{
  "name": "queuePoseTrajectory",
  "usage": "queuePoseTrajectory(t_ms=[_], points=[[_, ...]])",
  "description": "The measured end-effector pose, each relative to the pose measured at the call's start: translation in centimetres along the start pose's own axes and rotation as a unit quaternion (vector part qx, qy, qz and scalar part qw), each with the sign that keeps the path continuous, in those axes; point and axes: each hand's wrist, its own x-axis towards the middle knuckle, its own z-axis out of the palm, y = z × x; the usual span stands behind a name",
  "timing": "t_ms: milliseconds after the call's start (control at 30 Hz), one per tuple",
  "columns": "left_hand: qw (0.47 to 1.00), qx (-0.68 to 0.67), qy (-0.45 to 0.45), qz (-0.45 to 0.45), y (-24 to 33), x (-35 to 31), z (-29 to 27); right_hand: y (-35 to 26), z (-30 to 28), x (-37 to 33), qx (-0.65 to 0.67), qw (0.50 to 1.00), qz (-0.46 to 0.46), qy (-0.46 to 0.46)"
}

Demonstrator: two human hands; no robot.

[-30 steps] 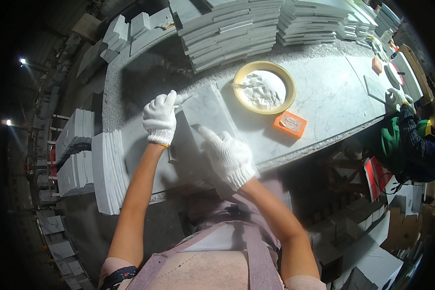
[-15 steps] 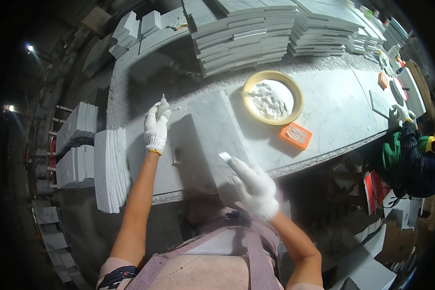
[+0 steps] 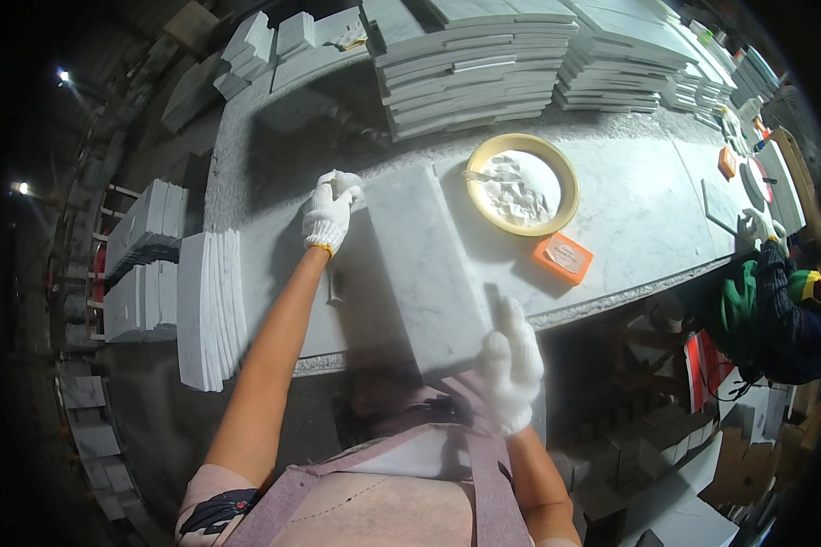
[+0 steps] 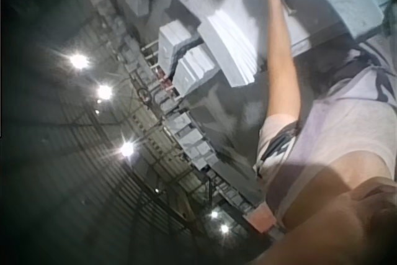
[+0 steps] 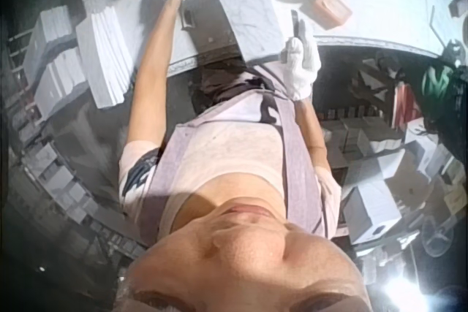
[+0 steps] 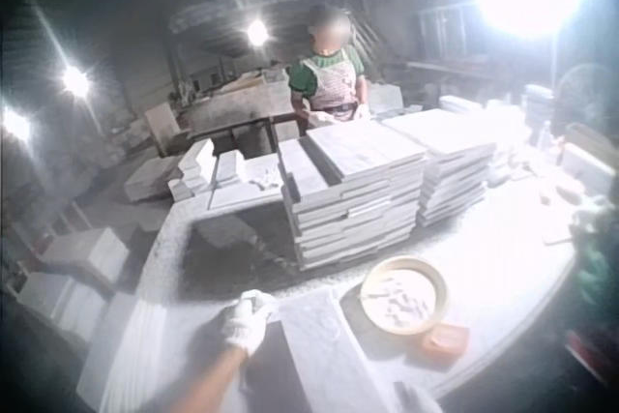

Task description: The person repeatedly scrapes and smooths the edges of rectangular white tiles using a small metal scraper. They pick up tiles from a stack, scrape the edges, and place them back on the stack. A bowl of white powder and an orange sponge are visible on the table.

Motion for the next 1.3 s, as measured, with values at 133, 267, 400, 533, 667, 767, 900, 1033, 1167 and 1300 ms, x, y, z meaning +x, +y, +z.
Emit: queuePoseTrajectory(t_ms=[133, 267, 400, 533, 667, 767, 900, 1033, 1167, 1300], points=[[0.998, 0.06, -0.011, 0.01, -0.8, 0.8, 1.2, -0.7, 1.1, 0.8, 0.003, 1.0, 0.001, -0.003], [0.995, 0.092, 0.002, 0.033, -1.2, 0.6, 0.9, -2.1, 2.0, 1.9, 0.037, 0.998, 0.051, 0.016], [0.999, 0.001, 0.038, 0.012, -1.6, -0.8, -1.3, -4.1, 2.4, 2.6, 0.089, 0.988, 0.127, 0.018], [0.997, 0.037, 0.073, -0.004, -3.1, -5.0, -4.9, -4.7, 2.8, 2.8, 0.083, 0.985, 0.149, 0.009], [0.98, 0.172, 0.03, 0.092, -4.3, -11.6, -7.8, -3.6, 4.0, 2.6, 0.064, 0.991, 0.12, -0.011], [0.961, 0.245, 0.018, 0.125, -4.3, -15.1, -8.2, -2.8, 4.5, 2.2, 0.043, 0.994, 0.098, -0.026], [0.967, 0.157, 0.059, 0.193, -3.2, -15.6, -6.7, -2.7, 4.5, 2.0, 0.039, 0.995, 0.087, -0.029], [0.986, 0.002, 0.038, 0.164, -1.9, -13.4, -3.9, -2.8, 4.3, 1.7, 0.041, 0.993, 0.105, -0.041], [0.981, 0.149, 0.084, 0.094, -4.4, -6.7, -4.5, -1.8, 4.3, 1.4, 0.015, 0.997, 0.066, -0.032], [0.942, 0.311, -0.057, 0.111, -9.0, -0.6, -8.7, -0.3, 4.3, 1.6, -0.066, 0.994, -0.074, -0.052]])
